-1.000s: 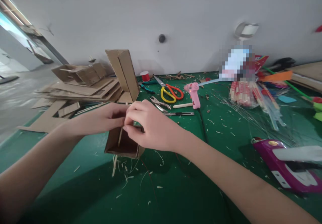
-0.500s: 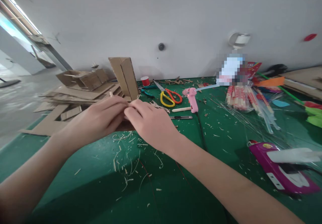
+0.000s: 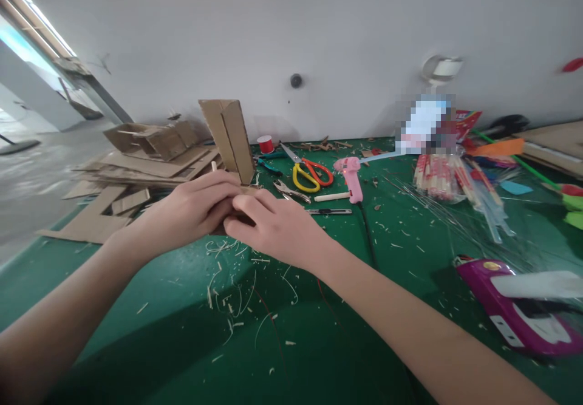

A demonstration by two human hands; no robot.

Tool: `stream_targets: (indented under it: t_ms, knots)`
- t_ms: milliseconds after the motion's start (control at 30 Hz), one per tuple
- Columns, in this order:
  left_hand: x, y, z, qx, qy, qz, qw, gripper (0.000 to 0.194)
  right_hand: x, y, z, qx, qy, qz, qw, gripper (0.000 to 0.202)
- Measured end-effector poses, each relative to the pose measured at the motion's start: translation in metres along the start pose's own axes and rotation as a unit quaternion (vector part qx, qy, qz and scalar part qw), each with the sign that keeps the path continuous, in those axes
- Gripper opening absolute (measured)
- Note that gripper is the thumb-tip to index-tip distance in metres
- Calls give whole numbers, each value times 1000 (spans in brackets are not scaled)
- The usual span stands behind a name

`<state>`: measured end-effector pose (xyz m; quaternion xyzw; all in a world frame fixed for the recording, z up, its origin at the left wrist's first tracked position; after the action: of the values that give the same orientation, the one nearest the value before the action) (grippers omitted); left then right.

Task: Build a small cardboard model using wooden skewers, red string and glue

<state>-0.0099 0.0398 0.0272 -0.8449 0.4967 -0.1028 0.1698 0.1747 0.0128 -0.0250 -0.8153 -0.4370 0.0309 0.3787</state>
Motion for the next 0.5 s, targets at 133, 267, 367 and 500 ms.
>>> stream_targets:
  t_ms: [133,267,367,500]
  knots:
    - [1,0,-1,-3,13,3,1000,22,-4,-1,6,4,-7,18,1000,22]
    - [1,1,-2,-1,10,10,1000,24,-6,-1,8,-7,-15,21,1000,22]
    - [1,0,-3,-3,3,6,1000,26,-5,-1,8,11,-26,33,999,20]
    - [0,0,-4,-4,-10,-13,1000,27,-4,-1,9,23,-70,47,996,17]
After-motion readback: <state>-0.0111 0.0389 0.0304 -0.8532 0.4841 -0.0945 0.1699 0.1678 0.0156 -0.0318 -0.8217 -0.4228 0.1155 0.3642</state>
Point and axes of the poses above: each hand's wrist, its own y-axis away from the middle knuckle, its own z-axis out of the palm, x = y × z, the point moved 1 cm from there along -y, towards the middle knuckle
